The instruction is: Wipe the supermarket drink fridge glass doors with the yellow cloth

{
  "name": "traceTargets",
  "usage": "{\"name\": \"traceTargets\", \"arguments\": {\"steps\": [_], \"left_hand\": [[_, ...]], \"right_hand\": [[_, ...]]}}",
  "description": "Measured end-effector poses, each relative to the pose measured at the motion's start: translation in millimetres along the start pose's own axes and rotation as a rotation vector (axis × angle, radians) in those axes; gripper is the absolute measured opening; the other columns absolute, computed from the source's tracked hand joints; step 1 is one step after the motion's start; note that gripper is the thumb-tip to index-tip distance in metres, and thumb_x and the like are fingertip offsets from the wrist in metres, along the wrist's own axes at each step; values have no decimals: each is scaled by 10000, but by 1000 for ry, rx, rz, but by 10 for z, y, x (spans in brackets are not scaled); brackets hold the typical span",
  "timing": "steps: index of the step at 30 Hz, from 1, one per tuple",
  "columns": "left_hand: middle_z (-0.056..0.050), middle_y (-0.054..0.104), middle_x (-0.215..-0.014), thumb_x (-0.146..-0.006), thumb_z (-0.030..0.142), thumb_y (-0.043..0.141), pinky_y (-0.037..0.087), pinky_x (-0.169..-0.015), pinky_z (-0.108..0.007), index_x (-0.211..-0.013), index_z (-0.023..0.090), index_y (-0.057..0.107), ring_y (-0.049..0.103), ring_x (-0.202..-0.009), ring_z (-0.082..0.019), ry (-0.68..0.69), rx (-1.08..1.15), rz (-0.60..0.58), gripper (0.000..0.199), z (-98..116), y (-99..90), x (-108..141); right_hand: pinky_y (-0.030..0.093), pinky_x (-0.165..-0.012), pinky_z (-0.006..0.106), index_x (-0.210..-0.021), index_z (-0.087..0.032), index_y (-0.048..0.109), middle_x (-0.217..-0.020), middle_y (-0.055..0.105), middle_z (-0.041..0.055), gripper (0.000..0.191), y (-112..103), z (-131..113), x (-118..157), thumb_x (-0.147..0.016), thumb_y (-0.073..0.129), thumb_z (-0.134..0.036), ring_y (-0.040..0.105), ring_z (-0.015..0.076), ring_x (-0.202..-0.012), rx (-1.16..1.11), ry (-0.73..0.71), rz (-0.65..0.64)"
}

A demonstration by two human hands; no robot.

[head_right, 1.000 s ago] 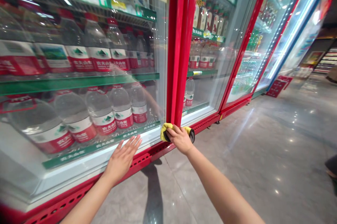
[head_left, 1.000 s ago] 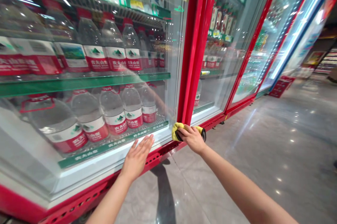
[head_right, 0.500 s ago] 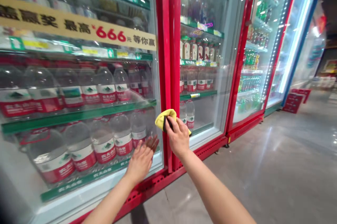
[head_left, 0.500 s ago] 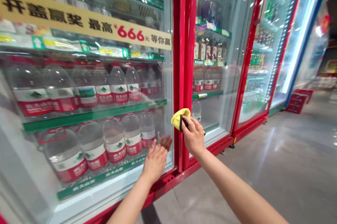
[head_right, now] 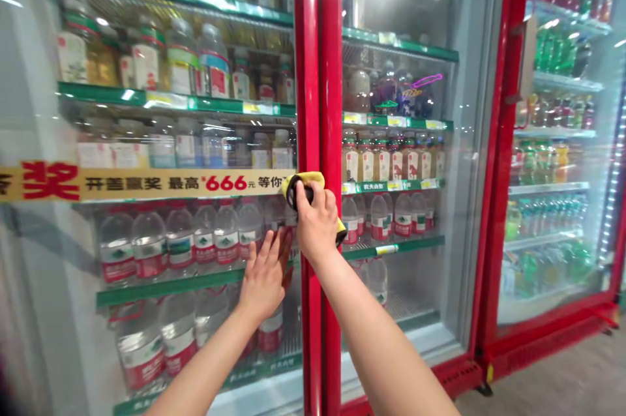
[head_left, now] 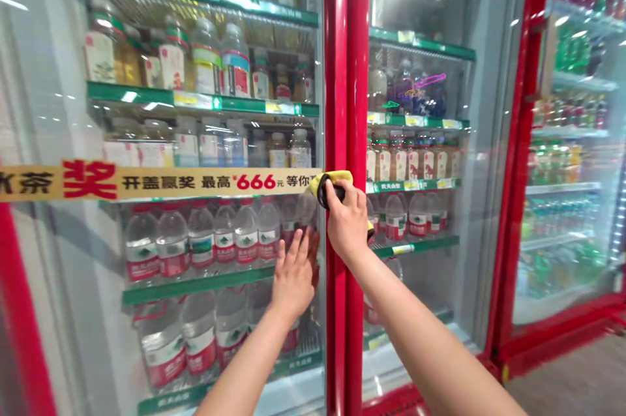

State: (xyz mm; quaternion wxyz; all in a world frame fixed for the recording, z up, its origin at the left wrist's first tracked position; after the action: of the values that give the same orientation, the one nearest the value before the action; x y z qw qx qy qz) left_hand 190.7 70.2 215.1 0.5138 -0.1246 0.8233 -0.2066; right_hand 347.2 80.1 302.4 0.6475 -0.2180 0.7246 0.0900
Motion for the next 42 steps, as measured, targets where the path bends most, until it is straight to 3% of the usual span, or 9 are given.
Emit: {"name": "traceTargets", "arguments": {"steps": [7, 14, 21, 23, 27, 31, 34, 39, 42], "left_hand": [[-100, 136, -1702, -852, 307, 662, 138, -1274, -608, -1514, 188, 450, 111, -1583, -314, -83, -105, -77, 705, -126, -327, -243], [-151, 89, -1705, -807, 411, 742, 132, -1254, -639, -1632, 178, 100, -21, -1581, -337, -129, -192, -76, 1071, -305, -545, -424], [-170, 93, -1703, -818, 339, 729, 215, -1242, -610, -1632, 170, 37, 16, -1579, -337, -91, -203, -72, 1081, -335, -569, -467], [-166, 95, -1702, -829, 368, 719, 210, -1247, -599, -1633, 178, 66, 43, -1580, -332, -73, -201, -62, 1053, -340, -596, -456], [-151, 97, -1704, -804, 428, 749, 191, -1250, -611, -1632, 213, 134, 80, -1578, -346, -54, -209, -69, 1054, -445, -694, -496], [-158, 104, -1700, -753, 456, 801, 207, -1223, -661, -1634, 213, 90, 21, -1573, -367, -99, -204, -98, 1158, -605, -761, -561], [-146, 114, -1699, -762, 420, 800, 207, -1225, -654, -1633, 201, 85, -3, -1575, -350, -87, -179, -123, 1148, -660, -750, -559], [-186, 106, -1689, -810, 419, 755, 173, -1253, -593, -1625, 119, 96, 29, -1582, -312, -89, -130, -81, 1090, -688, -713, -437], [-192, 96, -1687, -814, 394, 748, 151, -1245, -627, -1625, 112, 97, 39, -1580, -332, -154, -135, -53, 1077, -737, -689, -353]], "right_hand": [[513, -949, 446, -1487, -336, 505, -1363, 567, 111, 641, -17, 127, 165, -905, 492, -67, 481, 299, -1164, -69, -166, 16], [470, -936, 493, -1485, -301, 519, -1456, 501, 151, 592, -44, 62, -719, -924, 520, -109, 468, 335, -1178, -99, -106, -34], [449, -826, 446, -1388, -259, 618, -1429, 565, 143, 487, -31, 78, -77, -927, 534, -126, 477, 333, -1142, -42, -213, 3], [442, -818, 437, -1374, -279, 631, -1393, 593, 130, 474, -82, 102, -104, -932, 532, -142, 491, 312, -1094, -40, -248, -3], [444, -852, 449, -1387, -299, 614, -1402, 592, 121, 454, -228, 115, -914, -974, 482, -166, 512, 303, -1093, -28, -213, 4], [412, -1036, 526, -1390, -258, 613, -1515, 527, 107, 421, -196, -5, -1653, -1024, 412, -211, 391, 352, -1386, -42, -205, 39], [278, -1201, 553, -1406, -200, 600, -1553, 501, 98, 437, 12, -119, -1333, -1003, 436, -166, 259, 329, -1519, -60, -338, -4], [245, -1253, 543, -1493, -153, 501, -1578, 461, 157, 557, 287, -159, 75, -940, 484, -90, 236, 288, -1553, -92, -428, -155], [272, -1256, 515, -1501, -179, 493, -1594, 447, 123, 578, 268, -188, 254, -935, 459, -66, 198, 267, -1569, -71, -435, -212]]}}
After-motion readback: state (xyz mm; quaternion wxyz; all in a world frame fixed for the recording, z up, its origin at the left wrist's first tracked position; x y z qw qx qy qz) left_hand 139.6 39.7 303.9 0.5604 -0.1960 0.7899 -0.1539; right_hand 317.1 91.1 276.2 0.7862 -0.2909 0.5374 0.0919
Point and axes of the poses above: each hand's wrist, its own x-axis away from the middle knuckle, its own y-axis out of the palm, z = x × y, the point moved 2 cm from there along -x, towards the middle knuckle
